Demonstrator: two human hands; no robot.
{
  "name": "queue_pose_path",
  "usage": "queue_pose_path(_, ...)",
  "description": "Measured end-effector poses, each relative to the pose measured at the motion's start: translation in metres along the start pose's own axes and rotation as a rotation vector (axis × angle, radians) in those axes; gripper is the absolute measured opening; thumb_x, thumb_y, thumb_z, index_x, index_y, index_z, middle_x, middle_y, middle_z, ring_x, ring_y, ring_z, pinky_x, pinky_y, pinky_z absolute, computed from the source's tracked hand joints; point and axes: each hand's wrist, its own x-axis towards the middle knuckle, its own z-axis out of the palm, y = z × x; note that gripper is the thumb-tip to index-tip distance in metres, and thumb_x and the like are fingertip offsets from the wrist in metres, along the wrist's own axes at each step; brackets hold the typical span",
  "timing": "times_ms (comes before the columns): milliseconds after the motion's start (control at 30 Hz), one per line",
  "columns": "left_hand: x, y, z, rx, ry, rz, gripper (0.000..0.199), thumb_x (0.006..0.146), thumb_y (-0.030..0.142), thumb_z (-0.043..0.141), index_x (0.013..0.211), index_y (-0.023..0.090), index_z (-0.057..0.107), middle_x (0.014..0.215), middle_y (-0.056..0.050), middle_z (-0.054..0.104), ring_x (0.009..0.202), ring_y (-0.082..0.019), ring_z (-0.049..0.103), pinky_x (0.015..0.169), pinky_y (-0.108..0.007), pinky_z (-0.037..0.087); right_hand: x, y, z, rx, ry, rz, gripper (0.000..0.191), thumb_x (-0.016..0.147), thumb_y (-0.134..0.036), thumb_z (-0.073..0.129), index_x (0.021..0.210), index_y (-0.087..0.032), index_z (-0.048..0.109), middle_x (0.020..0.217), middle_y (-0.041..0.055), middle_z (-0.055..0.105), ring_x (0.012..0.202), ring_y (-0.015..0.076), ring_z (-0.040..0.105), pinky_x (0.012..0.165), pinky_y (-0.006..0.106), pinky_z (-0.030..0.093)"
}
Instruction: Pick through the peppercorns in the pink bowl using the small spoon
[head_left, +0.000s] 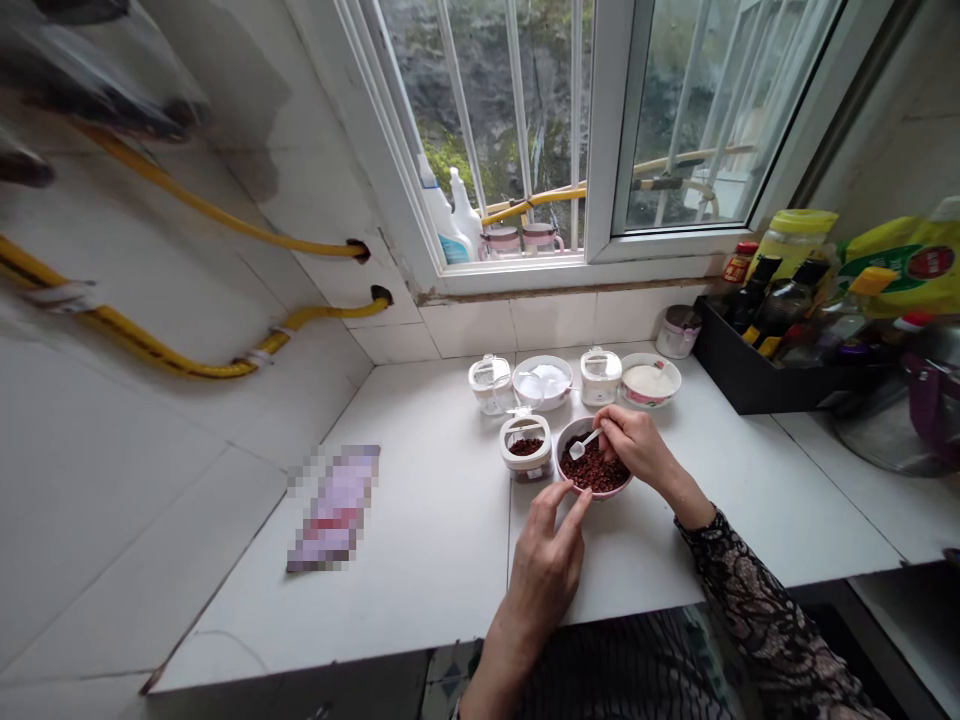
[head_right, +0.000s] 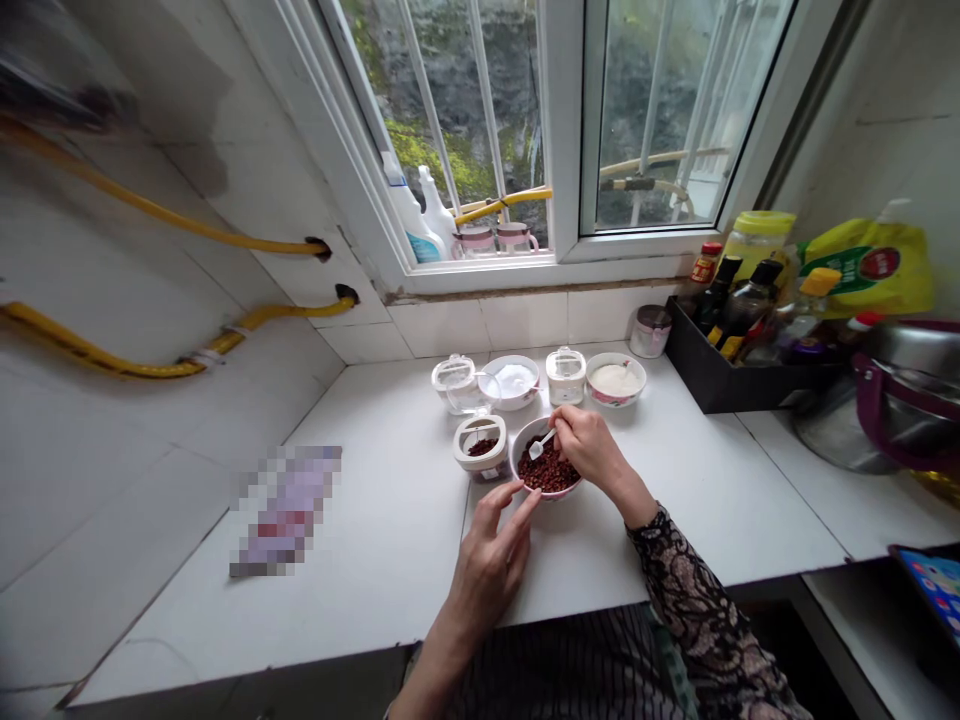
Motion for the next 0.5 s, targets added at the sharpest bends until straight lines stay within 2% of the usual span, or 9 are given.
queue_pose_path(267, -0.0007, -0.0004, 0.0007, 0.001, 0.000, -0.001, 0.061, 0.089, -0.003, 0.043, 0.143, 0.023, 0.048, 0.128, -0.014, 0.055, 0.123, -0.024, 0.055, 0.097, -0.040, 0.056, -0.0018, -0.0031, 0.0059, 0.078, -0.060, 0.039, 0.015, 0.086, -0.020, 0.046, 0.077, -0.022, 0.056, 0.050, -0.0040, 0.059, 0.045, 0.0149, 0.058, 0.050, 0.025, 0.046)
queue_pose_path(500, -0.0008, -0.0006, 0.0005, -0.002, -0.006, -0.007, 0.061, 0.090, -0.001, 0.042, 0.145, 0.024, 0.046, 0.127, -0.014, 0.056, 0.122, -0.024, 0.056, 0.096, -0.041, 0.056, -0.0004, -0.0029, 0.0027, 0.226, -0.048, 0.124, 0.014, 0.083, -0.033, 0.051, 0.077, -0.021, 0.058, 0.054, -0.0033, 0.063, 0.043, 0.0139, 0.059, 0.043, 0.023, 0.046)
